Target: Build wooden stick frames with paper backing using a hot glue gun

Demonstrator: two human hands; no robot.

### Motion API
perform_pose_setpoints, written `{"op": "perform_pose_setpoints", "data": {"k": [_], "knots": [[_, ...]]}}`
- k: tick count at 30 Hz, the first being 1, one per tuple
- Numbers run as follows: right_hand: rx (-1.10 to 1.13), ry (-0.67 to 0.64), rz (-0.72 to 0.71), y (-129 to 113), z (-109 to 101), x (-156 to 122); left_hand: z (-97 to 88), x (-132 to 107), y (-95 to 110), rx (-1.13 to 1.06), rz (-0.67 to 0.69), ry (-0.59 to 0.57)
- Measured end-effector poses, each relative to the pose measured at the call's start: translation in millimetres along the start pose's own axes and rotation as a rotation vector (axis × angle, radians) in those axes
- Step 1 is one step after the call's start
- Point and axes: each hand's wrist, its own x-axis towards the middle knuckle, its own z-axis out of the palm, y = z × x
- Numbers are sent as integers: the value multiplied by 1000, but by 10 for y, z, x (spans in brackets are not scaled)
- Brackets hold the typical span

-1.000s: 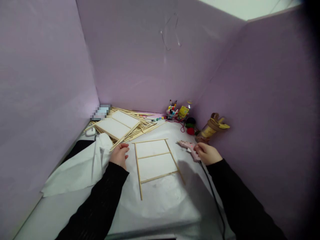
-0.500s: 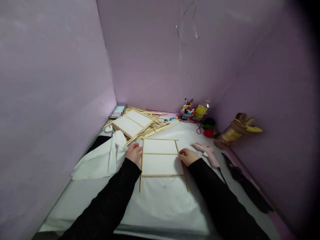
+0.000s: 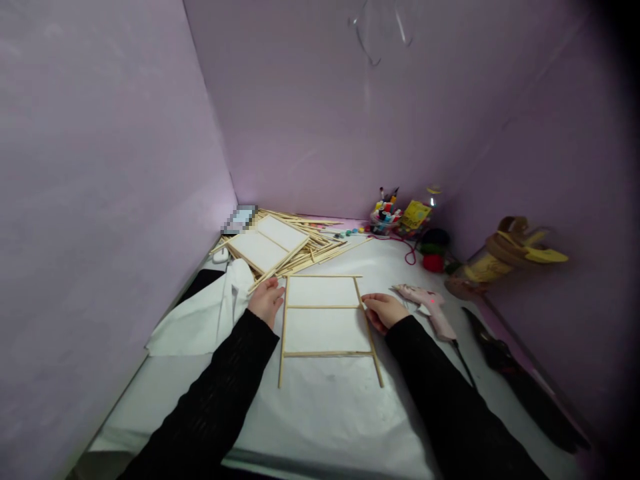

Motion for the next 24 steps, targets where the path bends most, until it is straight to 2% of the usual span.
{"op": "perform_pose_setpoints", "data": {"k": [3,7,13,17,24], "knots": [[96,-51,10,-10,8,-41,-6,55,9,-35,-34,-44],[190,-91,8,-30,-2,-116,-26,72,-7,-52,-62,-41],[276,-125,9,-37,-79,-181,-35,83,-102,-51,19,-46],[301,-142,-11,10,-98,-140,-58,85,-94,-79,29,-80],[186,-32,-107,60,-162,-100,-97,15,70,-107,-8,-219]]}}
